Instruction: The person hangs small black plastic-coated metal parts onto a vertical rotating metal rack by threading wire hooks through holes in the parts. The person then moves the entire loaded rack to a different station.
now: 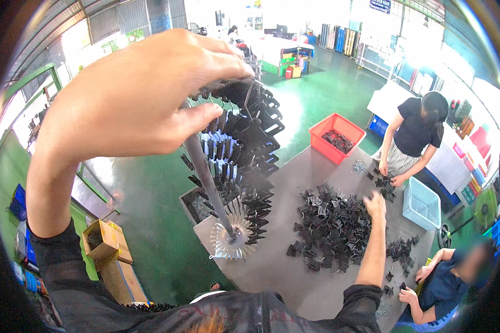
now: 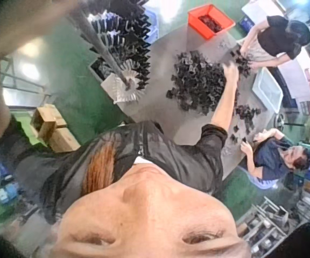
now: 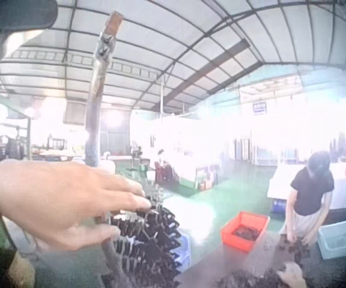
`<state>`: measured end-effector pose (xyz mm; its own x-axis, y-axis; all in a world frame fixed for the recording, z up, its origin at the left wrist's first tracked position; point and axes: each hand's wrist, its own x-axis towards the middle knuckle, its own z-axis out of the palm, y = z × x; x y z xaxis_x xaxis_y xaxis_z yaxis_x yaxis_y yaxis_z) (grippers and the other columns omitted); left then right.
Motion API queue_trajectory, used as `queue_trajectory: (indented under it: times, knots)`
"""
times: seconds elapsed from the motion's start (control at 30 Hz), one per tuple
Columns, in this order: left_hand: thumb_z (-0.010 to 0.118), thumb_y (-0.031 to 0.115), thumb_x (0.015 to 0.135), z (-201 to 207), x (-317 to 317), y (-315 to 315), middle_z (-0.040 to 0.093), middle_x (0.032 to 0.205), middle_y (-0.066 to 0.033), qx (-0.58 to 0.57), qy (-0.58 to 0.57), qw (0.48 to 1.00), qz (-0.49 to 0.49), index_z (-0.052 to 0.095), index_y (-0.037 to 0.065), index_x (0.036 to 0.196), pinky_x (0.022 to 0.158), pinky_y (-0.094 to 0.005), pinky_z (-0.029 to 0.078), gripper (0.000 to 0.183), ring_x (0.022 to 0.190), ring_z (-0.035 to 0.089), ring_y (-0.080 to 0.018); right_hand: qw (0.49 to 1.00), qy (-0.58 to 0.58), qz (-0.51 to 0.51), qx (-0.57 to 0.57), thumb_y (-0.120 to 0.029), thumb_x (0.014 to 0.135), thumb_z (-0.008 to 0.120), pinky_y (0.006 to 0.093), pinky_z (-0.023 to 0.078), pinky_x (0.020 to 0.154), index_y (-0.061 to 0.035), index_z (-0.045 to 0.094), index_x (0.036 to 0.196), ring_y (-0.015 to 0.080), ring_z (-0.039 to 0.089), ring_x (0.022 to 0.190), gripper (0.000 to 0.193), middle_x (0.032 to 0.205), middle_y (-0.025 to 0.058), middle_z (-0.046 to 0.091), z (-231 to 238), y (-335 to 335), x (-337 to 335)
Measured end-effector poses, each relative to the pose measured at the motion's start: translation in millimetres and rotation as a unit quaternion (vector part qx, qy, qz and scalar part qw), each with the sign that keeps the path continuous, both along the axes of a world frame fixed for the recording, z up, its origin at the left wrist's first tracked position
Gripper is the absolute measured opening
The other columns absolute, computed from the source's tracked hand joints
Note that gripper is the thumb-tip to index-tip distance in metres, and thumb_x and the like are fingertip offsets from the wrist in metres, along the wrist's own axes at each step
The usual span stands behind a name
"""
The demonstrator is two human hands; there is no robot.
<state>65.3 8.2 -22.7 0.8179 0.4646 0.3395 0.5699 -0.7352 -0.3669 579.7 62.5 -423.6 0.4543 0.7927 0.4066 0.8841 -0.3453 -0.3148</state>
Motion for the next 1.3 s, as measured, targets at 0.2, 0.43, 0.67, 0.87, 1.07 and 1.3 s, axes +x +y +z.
queue_trajectory:
  times: [0.2, 0.43, 0.67, 0.87, 1.07, 1.3]
  knots:
    - [0.055, -0.006, 0.071, -4, 9, -1, 0.059, 0.109, -0.0153, -0.018, 0.017, 0.997, 0.068, 0.058, 0.001, 0.107, 0.089, -0.0392, 0.043, 0.036, 0.104, 0.054, -0.0332, 0.855, 0.075, 0.331, 0.393, -0.002, 0.077, 0.062, 0.0330, 0.047, 0.075, -0.0029, 0.062, 0.095, 0.0237, 0.061, 0.083, 0.018, 0.090, 0.0103, 0.062, 234, -58, -278]
    - [0.053, -0.006, 0.071, -4, 11, -5, 0.060, 0.106, -0.0172, -0.012, 0.007, 0.999, 0.041, 0.058, -0.002, 0.105, 0.085, -0.0394, 0.045, 0.035, 0.100, 0.056, -0.0337, 0.843, 0.091, 0.316, 0.425, -0.017, 0.075, 0.067, 0.0357, 0.040, 0.066, -0.0061, 0.061, 0.080, 0.0255, 0.054, 0.074, 0.013, 0.080, 0.0079, 0.055, 279, -49, -369]
    - [0.054, -0.006, 0.070, -5, -3, -5, 0.060, 0.105, -0.0165, -0.002, 0.014, 0.999, 0.040, 0.059, -0.002, 0.104, 0.084, -0.0394, 0.046, 0.035, 0.098, 0.056, -0.0333, 0.764, 0.321, 0.457, 0.324, -0.010, 0.079, 0.061, 0.0300, 0.040, 0.055, 0.0002, 0.062, 0.072, 0.0211, 0.052, 0.056, 0.012, 0.064, 0.0112, 0.054, 293, -36, -368]
    - [0.054, -0.007, 0.069, -13, -12, -3, 0.060, 0.106, -0.0162, 0.025, -0.012, 1.000, -0.001, 0.059, -0.001, 0.105, 0.084, -0.0388, 0.045, 0.037, 0.100, 0.056, -0.0329, 0.709, 0.406, 0.543, 0.196, -0.011, 0.081, 0.061, 0.0215, 0.040, 0.063, 0.0034, 0.066, 0.073, 0.0088, 0.052, 0.066, 0.017, 0.069, 0.0048, 0.062, 304, -42, -341]
    - [0.053, -0.007, 0.070, -16, -20, 11, 0.060, 0.108, -0.0175, 0.034, -0.046, 0.998, -0.028, 0.059, 0.000, 0.107, 0.086, -0.0384, 0.045, 0.038, 0.102, 0.055, -0.0338, 0.667, 0.490, 0.544, 0.134, -0.017, 0.080, 0.058, 0.0216, 0.035, 0.064, 0.0024, 0.066, 0.071, 0.0099, 0.050, 0.066, 0.022, 0.067, 0.0038, 0.060, 284, -40, -289]
    - [0.054, -0.007, 0.071, -11, -24, 8, 0.060, 0.110, -0.0146, 0.037, -0.042, 0.998, -0.022, 0.059, 0.004, 0.108, 0.086, -0.0394, 0.045, 0.040, 0.104, 0.055, -0.0331, 0.721, 0.441, 0.495, 0.201, -0.019, 0.082, 0.058, 0.0221, 0.035, 0.064, 0.0065, 0.064, 0.077, 0.0113, 0.050, 0.071, 0.026, 0.078, 0.0061, 0.061, 250, -50, -244]
